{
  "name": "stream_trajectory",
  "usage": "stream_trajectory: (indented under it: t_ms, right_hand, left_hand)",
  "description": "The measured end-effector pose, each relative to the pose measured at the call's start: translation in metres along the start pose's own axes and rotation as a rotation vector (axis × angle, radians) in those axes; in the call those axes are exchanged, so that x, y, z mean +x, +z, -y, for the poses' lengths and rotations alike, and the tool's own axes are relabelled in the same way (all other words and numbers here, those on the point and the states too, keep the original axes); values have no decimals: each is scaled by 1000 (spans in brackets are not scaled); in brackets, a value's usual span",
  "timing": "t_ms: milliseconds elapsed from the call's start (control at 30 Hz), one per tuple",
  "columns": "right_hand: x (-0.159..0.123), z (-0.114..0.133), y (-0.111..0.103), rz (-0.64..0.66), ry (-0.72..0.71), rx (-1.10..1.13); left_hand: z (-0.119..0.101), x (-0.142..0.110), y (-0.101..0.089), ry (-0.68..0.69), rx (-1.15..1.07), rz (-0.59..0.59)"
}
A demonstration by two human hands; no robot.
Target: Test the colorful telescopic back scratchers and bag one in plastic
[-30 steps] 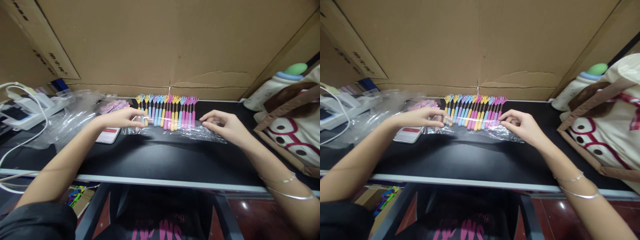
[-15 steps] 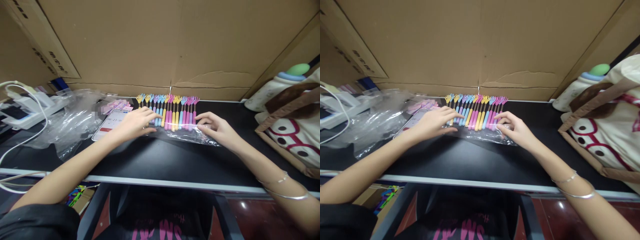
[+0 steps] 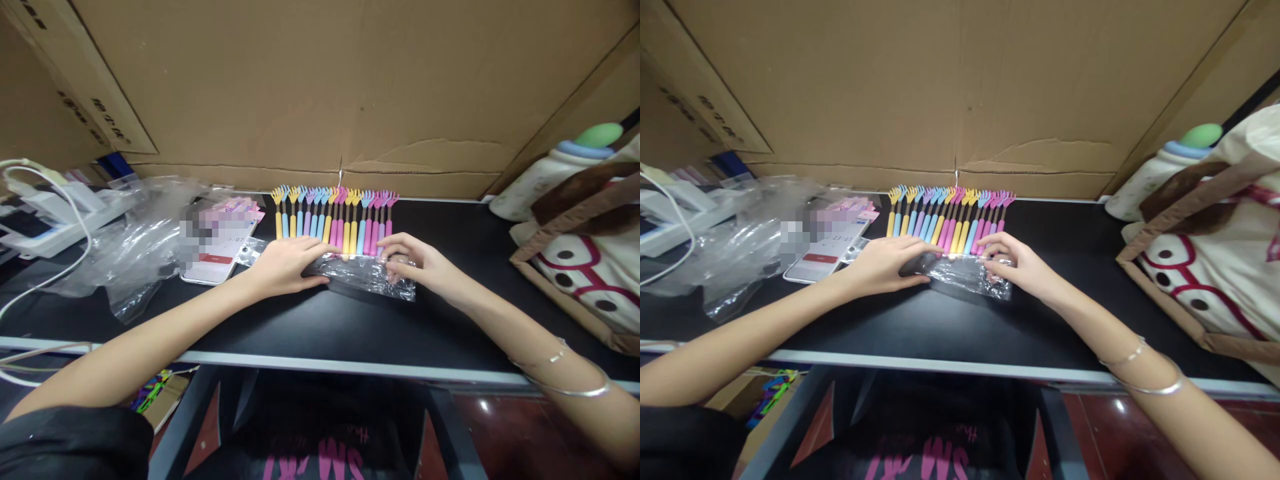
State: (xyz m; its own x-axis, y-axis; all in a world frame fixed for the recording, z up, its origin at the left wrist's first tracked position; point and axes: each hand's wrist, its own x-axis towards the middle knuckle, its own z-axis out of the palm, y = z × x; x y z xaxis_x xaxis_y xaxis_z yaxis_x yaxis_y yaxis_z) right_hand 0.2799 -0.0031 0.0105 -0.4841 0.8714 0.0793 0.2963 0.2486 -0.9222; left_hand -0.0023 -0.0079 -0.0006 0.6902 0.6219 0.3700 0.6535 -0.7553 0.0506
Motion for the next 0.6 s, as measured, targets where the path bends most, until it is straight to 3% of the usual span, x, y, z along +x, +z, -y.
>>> stream_trajectory:
  t_ms: [600]
  right_hand:
    - [2, -5, 1, 42, -36, -125]
  left_hand:
    - [0, 1, 2, 16, 5, -69]
